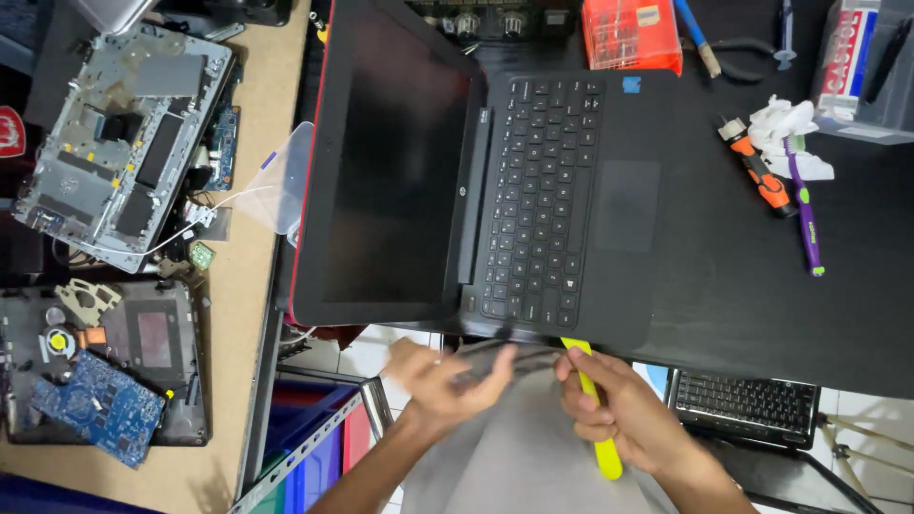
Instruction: Using a plastic prying tool to separate the top and bottom covers of a laptop chassis.
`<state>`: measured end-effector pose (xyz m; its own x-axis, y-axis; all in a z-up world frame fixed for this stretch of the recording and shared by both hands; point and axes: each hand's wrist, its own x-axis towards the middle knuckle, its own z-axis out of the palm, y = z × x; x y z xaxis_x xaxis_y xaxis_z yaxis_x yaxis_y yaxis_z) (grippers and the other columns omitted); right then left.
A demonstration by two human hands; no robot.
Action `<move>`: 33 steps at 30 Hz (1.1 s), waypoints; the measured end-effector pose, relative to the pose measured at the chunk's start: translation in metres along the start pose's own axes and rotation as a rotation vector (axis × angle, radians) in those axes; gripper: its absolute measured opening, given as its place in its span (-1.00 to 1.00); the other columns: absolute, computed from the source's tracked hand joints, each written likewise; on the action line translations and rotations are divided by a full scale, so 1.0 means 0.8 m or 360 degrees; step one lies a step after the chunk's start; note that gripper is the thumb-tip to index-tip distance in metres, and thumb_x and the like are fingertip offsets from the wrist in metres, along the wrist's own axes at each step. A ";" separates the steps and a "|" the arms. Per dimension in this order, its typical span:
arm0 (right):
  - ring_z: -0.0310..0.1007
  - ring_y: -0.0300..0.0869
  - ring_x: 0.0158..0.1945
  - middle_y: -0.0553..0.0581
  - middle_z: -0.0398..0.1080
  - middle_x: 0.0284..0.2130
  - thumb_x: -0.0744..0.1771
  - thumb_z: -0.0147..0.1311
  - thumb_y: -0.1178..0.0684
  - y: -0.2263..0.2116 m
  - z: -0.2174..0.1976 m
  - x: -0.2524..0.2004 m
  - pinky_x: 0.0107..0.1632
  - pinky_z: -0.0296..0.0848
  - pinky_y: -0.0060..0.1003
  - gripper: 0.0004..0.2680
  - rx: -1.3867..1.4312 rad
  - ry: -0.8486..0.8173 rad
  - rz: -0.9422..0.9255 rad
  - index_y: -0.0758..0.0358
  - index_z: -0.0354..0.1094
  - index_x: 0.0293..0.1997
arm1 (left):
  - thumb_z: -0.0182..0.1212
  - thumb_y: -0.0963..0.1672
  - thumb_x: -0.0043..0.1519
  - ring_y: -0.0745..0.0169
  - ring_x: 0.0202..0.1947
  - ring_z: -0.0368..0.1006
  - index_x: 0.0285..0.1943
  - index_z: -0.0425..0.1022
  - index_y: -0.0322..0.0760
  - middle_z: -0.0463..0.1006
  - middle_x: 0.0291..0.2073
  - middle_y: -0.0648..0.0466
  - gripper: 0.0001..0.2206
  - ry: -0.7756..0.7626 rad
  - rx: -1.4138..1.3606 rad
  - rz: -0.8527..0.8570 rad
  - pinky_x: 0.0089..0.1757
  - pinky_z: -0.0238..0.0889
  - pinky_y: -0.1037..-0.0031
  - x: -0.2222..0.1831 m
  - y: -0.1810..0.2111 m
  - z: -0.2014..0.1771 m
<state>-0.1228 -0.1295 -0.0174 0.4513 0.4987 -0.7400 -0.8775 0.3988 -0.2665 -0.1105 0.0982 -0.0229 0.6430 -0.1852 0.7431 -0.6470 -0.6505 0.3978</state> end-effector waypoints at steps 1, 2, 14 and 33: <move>-0.23 -0.38 -0.69 0.06 0.06 -0.65 0.45 -0.11 -0.07 0.004 0.003 -0.001 -0.66 -0.29 -0.45 -0.75 -0.0140 0.0089 -0.0071 0.32 0.31 -0.24 | 0.64 -0.05 -0.11 0.17 -0.42 0.12 -0.40 0.09 -0.15 0.08 -0.33 0.13 -0.43 0.0280 0.0211 -0.0342 -0.37 0.06 0.35 -0.021 0.002 0.002; -0.20 -0.34 -0.72 0.15 0.12 -0.68 0.45 -0.10 -0.09 0.008 0.006 -0.001 -0.64 -0.26 -0.40 -0.71 -0.0281 0.0177 -0.0143 0.37 0.32 -0.26 | 0.73 0.01 -0.29 0.08 -0.21 0.18 -0.23 -0.04 -0.22 -0.01 -0.04 0.04 -0.19 0.0554 0.0420 -0.0690 -0.24 0.21 0.32 -0.043 0.005 0.004; 0.29 0.06 -0.77 0.47 0.36 -0.66 0.43 -0.16 -0.07 0.001 0.054 0.008 -0.60 0.51 0.22 -0.66 -0.0305 0.0235 -0.0137 0.53 0.31 -0.32 | 0.77 0.06 -0.20 0.06 0.01 0.16 0.02 0.07 -0.57 -0.13 0.10 -0.08 -0.06 0.0353 0.0449 -0.0752 -0.11 0.43 0.37 -0.066 -0.020 0.027; 0.17 -0.03 -0.80 0.31 0.26 -0.82 0.43 -0.17 -0.11 0.010 0.035 -0.010 -0.69 0.22 -0.16 -0.61 -0.0874 0.0433 -0.0271 0.44 0.36 -0.49 | 0.75 0.09 -0.23 0.07 0.07 0.22 0.22 -0.24 -0.39 0.07 0.15 -0.21 0.14 0.0435 0.0432 -0.0708 0.12 0.18 0.40 -0.065 -0.021 0.032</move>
<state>-0.1287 -0.1088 0.0037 0.5978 0.2211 -0.7705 -0.7849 -0.0336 -0.6187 -0.1225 0.0995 -0.0820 0.6767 0.3220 0.6621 -0.1879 -0.7940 0.5782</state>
